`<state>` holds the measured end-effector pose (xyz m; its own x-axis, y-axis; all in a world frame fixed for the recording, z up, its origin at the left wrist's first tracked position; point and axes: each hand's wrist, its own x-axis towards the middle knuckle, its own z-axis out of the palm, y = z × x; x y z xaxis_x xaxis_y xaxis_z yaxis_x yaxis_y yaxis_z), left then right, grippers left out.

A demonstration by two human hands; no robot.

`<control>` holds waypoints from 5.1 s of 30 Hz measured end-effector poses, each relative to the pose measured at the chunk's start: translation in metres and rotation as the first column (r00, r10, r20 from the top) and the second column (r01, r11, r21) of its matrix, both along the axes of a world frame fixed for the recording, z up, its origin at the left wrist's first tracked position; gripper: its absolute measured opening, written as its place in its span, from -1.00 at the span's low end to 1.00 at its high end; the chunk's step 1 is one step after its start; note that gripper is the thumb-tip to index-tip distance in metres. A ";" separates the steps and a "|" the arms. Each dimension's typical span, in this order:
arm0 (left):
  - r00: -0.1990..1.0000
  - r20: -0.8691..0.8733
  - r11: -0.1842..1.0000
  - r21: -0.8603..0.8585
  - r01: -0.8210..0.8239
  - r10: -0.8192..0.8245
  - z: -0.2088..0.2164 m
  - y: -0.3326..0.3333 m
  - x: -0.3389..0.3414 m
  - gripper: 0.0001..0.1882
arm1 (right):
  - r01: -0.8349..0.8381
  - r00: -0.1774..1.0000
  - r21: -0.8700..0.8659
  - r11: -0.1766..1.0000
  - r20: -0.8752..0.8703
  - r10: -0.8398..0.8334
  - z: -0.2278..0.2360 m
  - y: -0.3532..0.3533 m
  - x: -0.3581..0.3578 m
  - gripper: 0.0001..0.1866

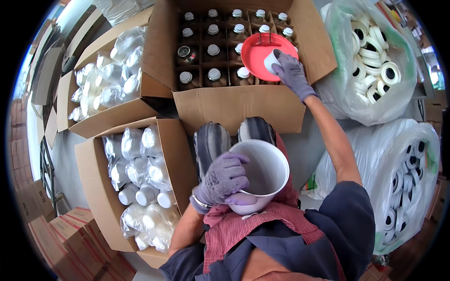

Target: The person, while sitting on the floor, places caps on glass jars in a cardboard box, then takes a white plastic jug and secures a cap onto it before placing it into another box.

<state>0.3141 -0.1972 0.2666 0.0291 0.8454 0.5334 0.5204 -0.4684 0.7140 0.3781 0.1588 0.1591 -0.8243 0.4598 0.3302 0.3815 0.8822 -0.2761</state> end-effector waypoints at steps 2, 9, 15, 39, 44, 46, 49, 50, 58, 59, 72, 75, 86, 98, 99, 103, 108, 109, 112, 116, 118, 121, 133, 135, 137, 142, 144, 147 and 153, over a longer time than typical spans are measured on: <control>0.942 0.294 0.986 -0.097 -0.137 0.160 -0.015 -0.020 -0.003 -0.70 | 0.045 0.998 0.235 0.971 0.022 -0.051 -0.017 -0.010 -0.047 -0.61; 0.598 0.750 0.949 -0.310 -0.058 0.281 -0.037 0.001 -0.041 -0.55 | -0.158 0.786 -0.181 0.971 0.573 0.234 -0.091 -0.102 -0.183 -0.53; 0.261 0.682 0.721 -0.572 -0.392 0.683 -0.087 0.037 -0.103 -0.59 | -0.280 0.873 -0.210 0.937 0.351 0.340 -0.042 -0.078 -0.158 -0.54; 0.822 0.182 0.788 -0.452 -0.418 0.540 0.032 -0.026 -0.031 -0.22 | -0.374 0.922 -0.563 0.737 -0.309 0.233 0.057 -0.231 0.224 -0.37; 0.385 0.557 0.676 -0.642 -0.362 0.736 -0.063 -0.151 0.029 -0.42 | -0.484 0.875 -0.628 0.610 -0.348 0.336 0.047 -0.287 0.250 -0.29; -0.060 0.769 0.755 -0.637 -0.155 0.637 -0.086 -0.178 0.047 -0.49 | -0.541 0.837 -0.643 0.542 -0.474 0.273 0.052 -0.289 0.222 -0.25; 0.697 -0.063 0.549 -0.567 -0.614 0.714 -0.076 -0.174 0.057 -0.49 | -0.609 0.791 -0.632 0.479 -0.522 0.317 0.093 -0.267 0.159 -0.14; 0.677 -0.313 0.525 -0.449 -0.723 0.666 -0.096 -0.188 0.054 -0.41 | -0.683 0.730 -0.633 0.365 -0.602 0.324 0.107 -0.261 0.138 -0.10; 0.845 -0.312 0.795 -0.308 -0.522 0.434 -0.086 -0.162 0.026 -0.29 | -0.859 0.506 -0.456 0.232 -0.693 0.514 0.166 -0.235 0.076 -0.07; 0.833 -0.315 0.788 -0.294 -0.541 0.454 -0.092 -0.157 0.026 -0.31 | -0.862 0.504 -0.445 0.244 -0.693 0.515 0.171 -0.234 0.075 -0.07; 0.795 -0.060 0.720 -0.387 -0.576 0.603 -0.134 -0.047 -0.012 -0.49 | -0.512 0.661 -0.280 0.812 -0.732 0.164 0.224 -0.208 0.070 -0.24; 0.813 -0.064 0.737 -0.386 -0.555 0.579 -0.141 -0.015 -0.025 -0.54 | -0.384 0.652 -0.229 0.894 -0.753 0.087 0.235 -0.204 0.069 -0.27; 0.832 -0.109 0.728 -0.433 -0.532 0.543 -0.149 -0.015 -0.015 -0.69 | -0.618 0.607 -0.180 0.765 -0.728 0.319 0.231 -0.194 0.054 -0.33; 0.663 -0.679 0.504 -0.471 -0.724 0.317 -0.019 -0.062 -0.152 -0.83 | -0.529 0.758 -0.546 0.650 -0.648 0.073 0.111 -0.219 0.146 0.01; 0.624 -0.746 0.513 -0.451 -0.730 0.231 0.008 -0.052 -0.155 -0.84 | -0.444 0.819 -0.565 0.696 -0.570 0.059 0.092 -0.240 0.156 0.00; 0.461 -0.861 0.757 -0.444 -0.480 -0.213 0.038 0.031 -0.086 -0.86 | -0.213 0.966 -0.805 0.553 -0.087 0.244 0.086 -0.271 0.208 -0.61; 0.328 -0.877 0.878 -0.430 -0.212 -0.351 0.018 0.047 0.022 -0.84 | 0.034 0.894 -0.445 0.895 -0.387 -0.226 0.202 -0.178 0.294 -0.80; 0.364 -0.869 0.902 -0.408 -0.139 -0.336 0.007 0.058 0.032 -0.78 | 0.294 0.829 -0.077 0.953 -0.476 -0.294 0.160 -0.132 0.358 -0.76; 0.549 -0.779 0.852 -0.479 -0.212 -0.302 0.018 0.049 0.018 -0.74 | 0.823 0.542 -0.056 0.565 -0.219 -0.812 0.216 -0.060 0.488 -0.57; 0.643 -0.707 0.802 -0.548 -0.236 -0.294 0.013 0.047 0.016 -0.64 | 0.946 0.127 0.273 0.173 0.178 -0.976 0.172 -0.029 0.655 -0.29; 0.692 -0.678 0.826 -0.522 -0.213 -0.250 0.012 0.045 0.016 -0.62 | 0.960 -0.022 0.268 0.085 0.373 -0.928 0.159 -0.014 0.672 -0.27; 0.757 -0.652 0.772 -0.508 -0.383 -0.053 0.057 0.046 0.021 -0.65 | 0.821 0.259 0.543 0.175 -0.081 -0.963 0.167 -0.003 0.601 -0.47; 0.294 0.955 0.873 -0.119 0.472 -0.029 0.083 0.069 0.037 -0.20 | 0.011 0.805 0.068 0.998 -0.592 0.031 0.197 -0.145 0.113 -0.31; 0.201 0.979 0.885 -0.115 0.450 0.025 0.075 0.056 0.032 -0.20 | -0.236 0.869 0.705 0.669 -0.155 0.470 0.211 -0.145 0.105 -0.24; 0.277 0.959 0.914 -0.160 0.372 0.055 0.066 0.049 0.027 -0.19 | -0.363 0.820 0.667 0.651 -0.104 0.563 0.205 -0.156 0.089 -0.25; 0.931 0.141 0.909 0.209 -0.360 0.336 0.055 0.063 0.020 -0.02 | -0.450 0.871 -0.504 0.737 -0.430 0.238 0.197 -0.171 0.081 -0.40; 0.919 -0.154 0.879 0.383 -0.283 0.363 0.067 0.063 0.017 -0.08 | -0.598 0.751 -0.078 0.798 -0.403 0.524 0.165 -0.147 0.087 -0.40; 0.967 -0.019 0.907 0.352 -0.230 0.253 0.048 0.057 0.009 -0.32 | -0.632 0.770 -0.289 0.719 -0.342 0.539 0.163 -0.144 0.087 -0.33; 0.027 0.999 0.997 0.034 0.071 -0.036 0.058 0.044 -0.001 -0.31 | -0.455 0.859 0.401 0.795 -0.040 0.511 0.200 -0.160 0.070 -0.22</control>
